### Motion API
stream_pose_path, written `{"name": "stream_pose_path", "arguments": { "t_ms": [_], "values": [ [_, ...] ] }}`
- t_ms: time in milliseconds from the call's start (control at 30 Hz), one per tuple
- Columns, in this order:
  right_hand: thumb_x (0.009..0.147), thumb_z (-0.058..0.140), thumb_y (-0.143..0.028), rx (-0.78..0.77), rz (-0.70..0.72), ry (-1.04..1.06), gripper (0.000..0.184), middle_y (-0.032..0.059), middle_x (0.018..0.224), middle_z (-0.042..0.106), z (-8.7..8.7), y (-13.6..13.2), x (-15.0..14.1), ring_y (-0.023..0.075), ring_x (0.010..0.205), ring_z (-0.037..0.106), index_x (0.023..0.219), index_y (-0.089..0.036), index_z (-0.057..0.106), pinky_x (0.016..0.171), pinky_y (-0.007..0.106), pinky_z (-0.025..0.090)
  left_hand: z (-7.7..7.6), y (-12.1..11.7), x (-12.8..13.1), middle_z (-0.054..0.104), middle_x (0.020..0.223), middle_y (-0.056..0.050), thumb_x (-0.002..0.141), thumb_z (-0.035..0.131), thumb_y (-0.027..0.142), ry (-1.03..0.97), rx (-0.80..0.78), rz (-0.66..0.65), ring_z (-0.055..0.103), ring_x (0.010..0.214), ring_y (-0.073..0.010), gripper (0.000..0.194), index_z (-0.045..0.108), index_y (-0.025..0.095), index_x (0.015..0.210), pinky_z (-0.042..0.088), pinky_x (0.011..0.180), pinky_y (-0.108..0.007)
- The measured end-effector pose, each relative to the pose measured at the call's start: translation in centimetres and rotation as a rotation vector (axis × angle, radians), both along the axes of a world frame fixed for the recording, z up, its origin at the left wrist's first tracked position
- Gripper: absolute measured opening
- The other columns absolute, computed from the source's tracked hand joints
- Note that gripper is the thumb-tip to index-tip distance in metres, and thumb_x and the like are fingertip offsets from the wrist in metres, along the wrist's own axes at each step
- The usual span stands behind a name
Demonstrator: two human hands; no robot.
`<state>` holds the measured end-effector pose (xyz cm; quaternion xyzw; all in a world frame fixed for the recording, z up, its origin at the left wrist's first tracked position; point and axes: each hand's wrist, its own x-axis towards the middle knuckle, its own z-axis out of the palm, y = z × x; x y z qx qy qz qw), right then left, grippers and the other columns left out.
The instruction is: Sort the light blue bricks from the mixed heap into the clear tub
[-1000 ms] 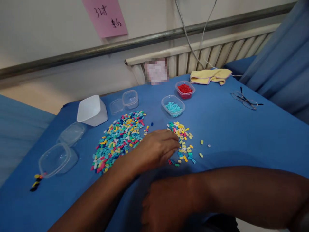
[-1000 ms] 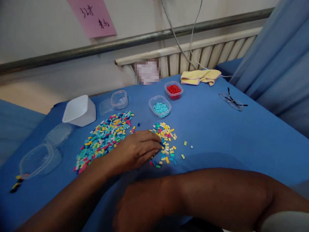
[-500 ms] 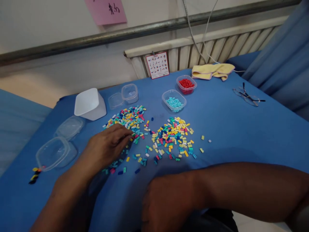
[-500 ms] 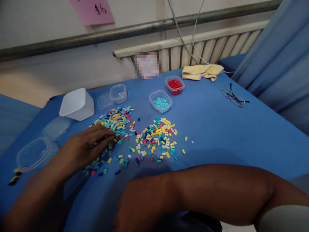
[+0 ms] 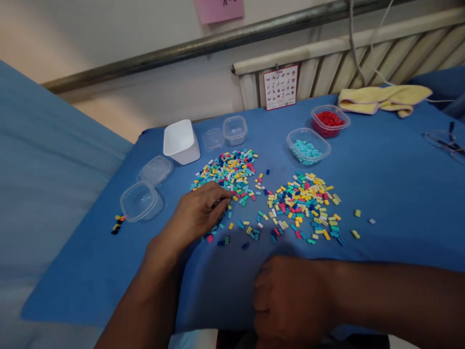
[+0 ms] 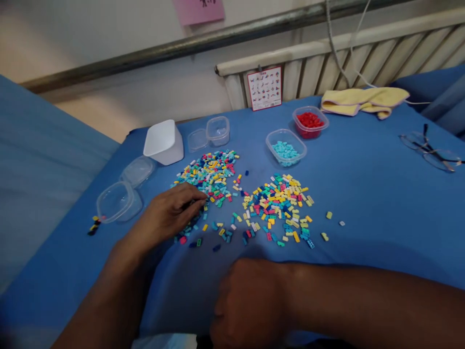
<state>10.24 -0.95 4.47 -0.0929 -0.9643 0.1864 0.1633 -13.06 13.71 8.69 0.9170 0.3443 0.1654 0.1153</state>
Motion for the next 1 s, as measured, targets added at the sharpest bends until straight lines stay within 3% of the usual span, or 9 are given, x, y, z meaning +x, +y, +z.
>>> {"name": "stream_pose_path", "arguments": {
  "t_ms": [200, 300, 467, 600, 700, 833, 1000],
  "values": [
    [0.107, 0.066, -0.049, 0.006, 0.001, 0.001, 0.037, -0.0034, 0.070, 0.072, -0.2, -0.1, -0.1, 0.0192, 0.063, 0.063, 0.079, -0.026, 0.071, 0.053, 0.038, 0.036, -1.9, -0.4, 1.3, 0.073, 0.110, -0.005, 0.112, 0.058, 0.027, 0.062, 0.110, -0.069, 0.073, 0.095, -0.0175, 0.024, 0.079, 0.024, 0.124, 0.056, 0.077, -0.029],
    [0.107, 0.066, -0.052, 0.008, -0.009, -0.019, 0.038, -0.0037, 0.070, 0.072, -0.1, -0.2, -0.1, 0.0195, 0.063, 0.063, 0.078, -0.027, 0.071, 0.054, 0.039, 0.037, -2.2, -0.6, 1.6, 0.073, 0.109, -0.006, 0.112, 0.055, 0.026, 0.132, 0.107, -0.068, 0.073, 0.095, -0.0195, 0.026, 0.079, 0.023, 0.120, 0.056, 0.076, -0.032],
    [0.106, 0.069, -0.052, -0.003, -0.014, -0.021, 0.038, -0.0041, 0.072, 0.073, 0.0, -0.3, 0.0, 0.0189, 0.064, 0.063, 0.078, -0.027, 0.070, 0.053, 0.038, 0.037, -1.1, -1.2, 2.1, 0.072, 0.113, -0.007, 0.106, 0.059, 0.020, 0.195, -0.013, -0.048, 0.071, 0.104, -0.0228, 0.013, 0.072, 0.019, 0.108, 0.057, 0.085, -0.036],
    [0.106, 0.068, -0.054, 0.005, -0.035, 0.028, 0.038, -0.0036, 0.071, 0.073, -0.5, -0.6, 0.0, 0.0193, 0.064, 0.063, 0.079, -0.027, 0.070, 0.054, 0.038, 0.036, -0.8, -1.4, 2.3, 0.073, 0.104, -0.005, 0.104, 0.060, 0.019, 0.211, -0.045, -0.042, 0.070, 0.096, -0.0232, 0.010, 0.070, 0.019, 0.102, 0.054, 0.082, -0.038],
    [0.106, 0.069, -0.050, 0.001, -0.018, 0.032, 0.037, -0.0030, 0.071, 0.072, -0.6, -0.6, 0.0, 0.0187, 0.062, 0.062, 0.078, -0.026, 0.070, 0.055, 0.038, 0.035, -0.1, -1.1, 1.4, 0.074, 0.104, -0.004, 0.105, 0.059, 0.019, 0.092, -0.036, -0.032, 0.071, 0.097, -0.0211, 0.013, 0.073, 0.019, 0.107, 0.053, 0.083, -0.036],
    [0.106, 0.069, -0.045, -0.022, 0.004, 0.010, 0.034, -0.0020, 0.072, 0.073, -0.2, -0.5, 0.0, 0.0185, 0.062, 0.061, 0.078, -0.025, 0.070, 0.056, 0.038, 0.035, 1.9, -0.8, -1.0, 0.074, 0.107, -0.003, 0.107, 0.064, 0.022, -0.084, -0.097, 0.031, 0.070, 0.098, -0.0161, 0.017, 0.077, 0.022, 0.118, 0.052, 0.087, -0.031],
    [0.105, 0.071, -0.046, -0.011, 0.002, 0.004, 0.033, -0.0037, 0.071, 0.071, 0.0, -0.5, 0.3, 0.0198, 0.063, 0.059, 0.078, -0.027, 0.068, 0.056, 0.040, 0.033, 2.9, -1.5, -1.5, 0.072, 0.106, -0.004, 0.109, 0.061, 0.022, 0.018, -0.208, -0.048, 0.068, 0.097, -0.0168, 0.019, 0.079, 0.021, 0.116, 0.051, 0.084, -0.032]
  ]
}}
